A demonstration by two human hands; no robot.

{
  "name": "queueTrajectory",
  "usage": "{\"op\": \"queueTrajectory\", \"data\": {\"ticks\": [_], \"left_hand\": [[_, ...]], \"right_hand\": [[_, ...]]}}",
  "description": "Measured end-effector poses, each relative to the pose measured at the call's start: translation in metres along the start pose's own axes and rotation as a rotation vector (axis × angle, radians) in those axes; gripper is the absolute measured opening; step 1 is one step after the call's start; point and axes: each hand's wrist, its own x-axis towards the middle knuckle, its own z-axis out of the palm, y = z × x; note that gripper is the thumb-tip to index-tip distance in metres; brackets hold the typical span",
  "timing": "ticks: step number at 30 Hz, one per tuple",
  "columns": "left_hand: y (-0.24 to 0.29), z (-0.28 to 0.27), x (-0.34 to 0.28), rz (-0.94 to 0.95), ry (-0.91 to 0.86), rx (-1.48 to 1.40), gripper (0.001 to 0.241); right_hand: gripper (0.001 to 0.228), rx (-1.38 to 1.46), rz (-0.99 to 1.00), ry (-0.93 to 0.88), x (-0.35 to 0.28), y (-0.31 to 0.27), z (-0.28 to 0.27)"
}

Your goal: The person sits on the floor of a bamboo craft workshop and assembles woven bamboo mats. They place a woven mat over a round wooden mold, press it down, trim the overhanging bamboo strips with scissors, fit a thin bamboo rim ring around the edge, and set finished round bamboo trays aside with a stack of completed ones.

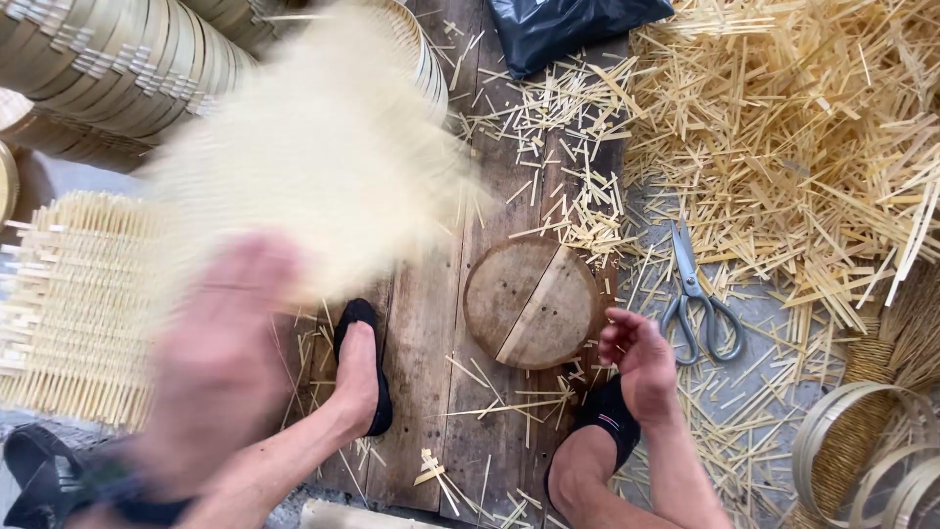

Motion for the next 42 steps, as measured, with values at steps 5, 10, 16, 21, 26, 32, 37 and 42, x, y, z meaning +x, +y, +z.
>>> {"op": "queueTrajectory", "data": {"ticks": [5,10,16,21,26,32,37,42], "left_hand": [[0.021,0.066,-0.026,1.355,-0.371,1.276,0.085],[0.004,0.097,-0.015,0.984,-0.769,1.1,0.081],[-0.014,0.078,0.093,0.075,-0.14,0.248,0.067],[-0.008,0.085,0.106,-0.142,-0.361,-0.1,0.035],[-0.002,0.084,0.101,-0.117,-0.338,-0.027,0.035],[-0.007,0.082,0.101,-0.112,-0.339,0.021,0.037],[-0.012,0.098,0.056,0.278,-0.022,0.372,0.084],[-0.051,0.139,-0.066,-0.04,0.062,-0.042,0.047]], "right_hand": [[0.05,-0.062,0.273,0.098,0.022,-0.04,0.028],[0.03,-0.628,0.348,0.229,0.042,-0.014,0.011],[0.029,-0.521,0.22,0.225,0.043,-0.002,0.005],[0.035,-0.397,0.315,0.244,0.041,-0.012,0.005],[0.038,-0.348,0.334,0.229,0.037,-0.014,0.004],[0.04,-0.334,0.361,0.259,0.032,-0.011,0.008],[0.038,-0.366,0.342,0.293,0.032,-0.01,0.009],[0.038,-0.365,0.305,0.271,0.031,-0.01,0.011]]}}
